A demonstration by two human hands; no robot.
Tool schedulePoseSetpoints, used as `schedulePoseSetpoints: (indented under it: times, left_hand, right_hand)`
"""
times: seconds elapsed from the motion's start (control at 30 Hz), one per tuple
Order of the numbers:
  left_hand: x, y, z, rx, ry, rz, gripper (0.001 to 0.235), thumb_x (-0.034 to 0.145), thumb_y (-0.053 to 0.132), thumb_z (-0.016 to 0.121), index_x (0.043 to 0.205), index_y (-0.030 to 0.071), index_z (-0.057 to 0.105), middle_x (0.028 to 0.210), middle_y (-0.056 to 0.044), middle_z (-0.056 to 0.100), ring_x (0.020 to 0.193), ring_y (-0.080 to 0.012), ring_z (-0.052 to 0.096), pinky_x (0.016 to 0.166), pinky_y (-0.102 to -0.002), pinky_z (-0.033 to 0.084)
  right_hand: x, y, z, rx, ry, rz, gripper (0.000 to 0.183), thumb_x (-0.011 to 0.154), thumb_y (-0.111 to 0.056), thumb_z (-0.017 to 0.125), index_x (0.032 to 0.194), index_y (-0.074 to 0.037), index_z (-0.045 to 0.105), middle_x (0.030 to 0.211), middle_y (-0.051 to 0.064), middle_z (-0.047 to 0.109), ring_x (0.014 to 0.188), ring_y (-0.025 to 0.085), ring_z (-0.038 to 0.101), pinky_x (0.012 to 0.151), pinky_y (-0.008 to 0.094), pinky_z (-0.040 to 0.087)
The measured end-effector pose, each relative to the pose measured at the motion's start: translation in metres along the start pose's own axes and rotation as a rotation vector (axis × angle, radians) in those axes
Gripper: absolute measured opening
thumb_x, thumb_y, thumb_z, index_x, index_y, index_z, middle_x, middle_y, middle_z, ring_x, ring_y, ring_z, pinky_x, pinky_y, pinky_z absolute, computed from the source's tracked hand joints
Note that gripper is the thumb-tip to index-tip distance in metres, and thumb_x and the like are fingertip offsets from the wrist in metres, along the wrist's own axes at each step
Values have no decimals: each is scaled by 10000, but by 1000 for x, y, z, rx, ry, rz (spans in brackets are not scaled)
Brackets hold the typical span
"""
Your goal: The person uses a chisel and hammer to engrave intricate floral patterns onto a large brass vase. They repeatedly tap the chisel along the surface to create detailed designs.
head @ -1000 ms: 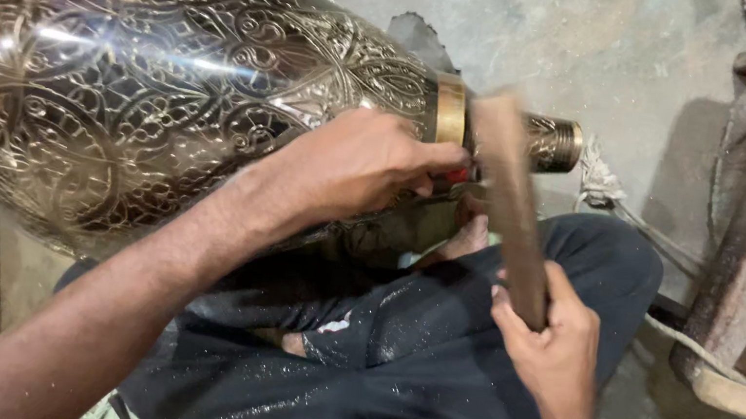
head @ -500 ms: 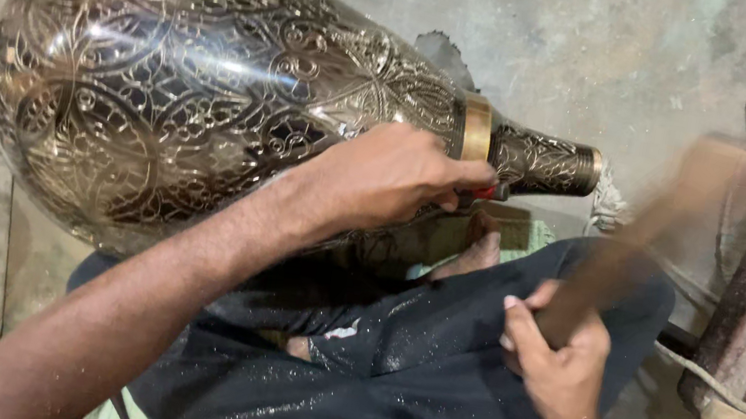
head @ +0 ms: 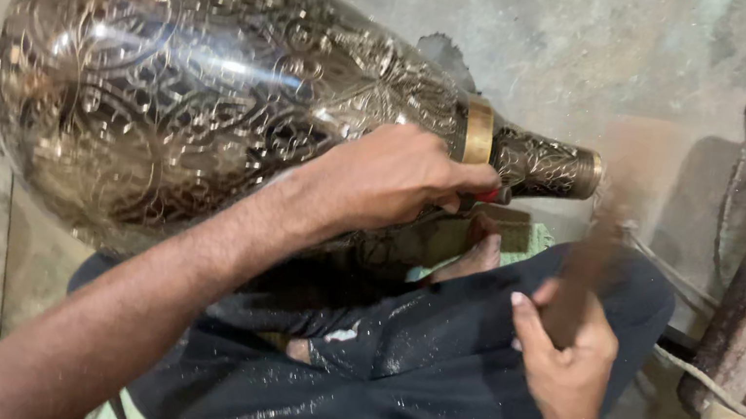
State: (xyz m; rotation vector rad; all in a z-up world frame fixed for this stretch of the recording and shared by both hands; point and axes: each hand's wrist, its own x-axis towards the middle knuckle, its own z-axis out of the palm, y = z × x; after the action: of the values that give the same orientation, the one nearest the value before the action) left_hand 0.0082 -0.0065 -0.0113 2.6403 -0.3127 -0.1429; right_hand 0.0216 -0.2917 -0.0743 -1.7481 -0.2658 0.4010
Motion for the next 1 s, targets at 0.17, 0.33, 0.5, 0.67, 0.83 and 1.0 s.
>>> schedulePoseSetpoints:
  times: [0.17,0.33,0.5,0.67,0.83,1.0]
  left_hand:
    - [-3,2,1,9,39,11,338,934,168,698,1270,171,670,779,-104,771,625,-210,742,541,-396,626]
    - [-4,3,-1,-10,83,49,349,921,161,707,1269,161,677,766,-117,766,627,-232,742,554,-410,624]
    - [-4,4,-3,-36,102,70,349,923,148,715,1271,147,678,746,-116,764,633,-250,741,577,-437,615]
    - [-4,3,-4,-26,77,64,326,935,131,701,1260,132,674,772,-114,766,621,-229,741,526,-400,614]
    - [-1,1,-7,-13,52,48,324,935,137,703,1259,137,680,766,-114,764,602,-212,731,506,-387,601]
    - [-6,5,-7,-36,97,54,293,928,177,709,1217,133,690,758,-103,761,620,-205,724,507,-380,599]
  right_hand:
    - [-1,0,-1,-237,-61,-102,202,874,-27,771,1009,-28,620,764,48,694,658,97,665,557,252,489]
    - [-2,-2,1,-431,-93,-138,168,856,-10,766,966,-43,644,732,41,699,648,106,640,573,255,502]
    - [-2,-5,4,-210,-48,2,200,864,-23,769,1010,-51,634,742,24,687,638,88,632,545,248,486]
    - [-1,-3,8,-10,27,-5,198,872,-35,766,994,-58,612,782,9,674,645,75,637,562,245,504]
    - [1,-2,9,222,96,123,212,900,-56,778,1004,-69,595,688,15,626,568,78,581,476,247,413]
    - [2,-9,10,-77,52,-23,206,865,-66,792,961,-54,609,681,4,619,563,77,583,519,257,460]
